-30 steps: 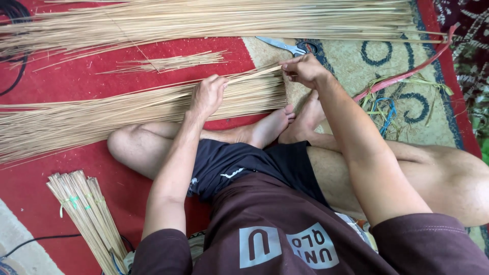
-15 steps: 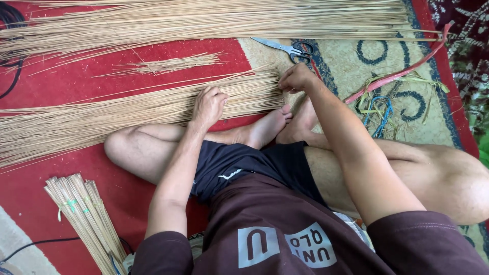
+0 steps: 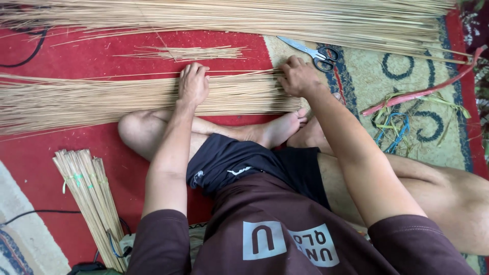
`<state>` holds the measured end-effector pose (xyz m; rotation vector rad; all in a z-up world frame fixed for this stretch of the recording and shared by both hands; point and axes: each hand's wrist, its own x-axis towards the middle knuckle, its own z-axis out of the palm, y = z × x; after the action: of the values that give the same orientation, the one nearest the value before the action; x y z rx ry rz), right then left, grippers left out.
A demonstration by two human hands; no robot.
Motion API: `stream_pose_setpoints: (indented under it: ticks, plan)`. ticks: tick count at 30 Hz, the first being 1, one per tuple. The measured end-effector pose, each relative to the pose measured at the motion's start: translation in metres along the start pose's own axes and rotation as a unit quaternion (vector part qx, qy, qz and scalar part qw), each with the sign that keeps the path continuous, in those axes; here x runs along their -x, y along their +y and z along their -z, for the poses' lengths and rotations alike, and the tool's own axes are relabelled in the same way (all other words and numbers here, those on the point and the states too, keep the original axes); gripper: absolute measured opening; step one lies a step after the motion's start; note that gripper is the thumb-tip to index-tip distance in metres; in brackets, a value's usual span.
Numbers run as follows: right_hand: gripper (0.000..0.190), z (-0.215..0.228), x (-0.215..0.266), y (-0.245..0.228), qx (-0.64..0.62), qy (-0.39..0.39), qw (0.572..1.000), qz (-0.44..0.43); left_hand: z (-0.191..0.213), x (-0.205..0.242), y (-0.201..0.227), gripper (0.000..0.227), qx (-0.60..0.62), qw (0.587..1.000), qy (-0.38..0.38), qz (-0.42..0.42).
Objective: Sorting, aligning, and trimming wooden sticks with scissors while sitting on the floor.
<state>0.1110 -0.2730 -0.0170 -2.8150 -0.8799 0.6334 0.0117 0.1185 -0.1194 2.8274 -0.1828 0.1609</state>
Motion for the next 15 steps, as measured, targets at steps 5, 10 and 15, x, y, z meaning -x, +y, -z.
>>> stream_pose_setpoints:
  ticks: [5,10,15]
  plan:
    - [0.048,-0.003,0.015,-0.007,0.0,0.012,1.0,0.011,0.021,0.014,0.016,0.009,0.014,1.0,0.02,0.003]
    - [0.052,-0.011,0.007,0.0,0.0,0.04,0.999,0.023,0.033,0.006,0.021,0.009,0.05,0.997,0.009,0.061]
    - [0.058,0.001,-0.011,-0.025,0.041,0.072,0.997,0.004,0.053,-0.034,0.002,0.014,0.112,0.962,0.145,0.203]
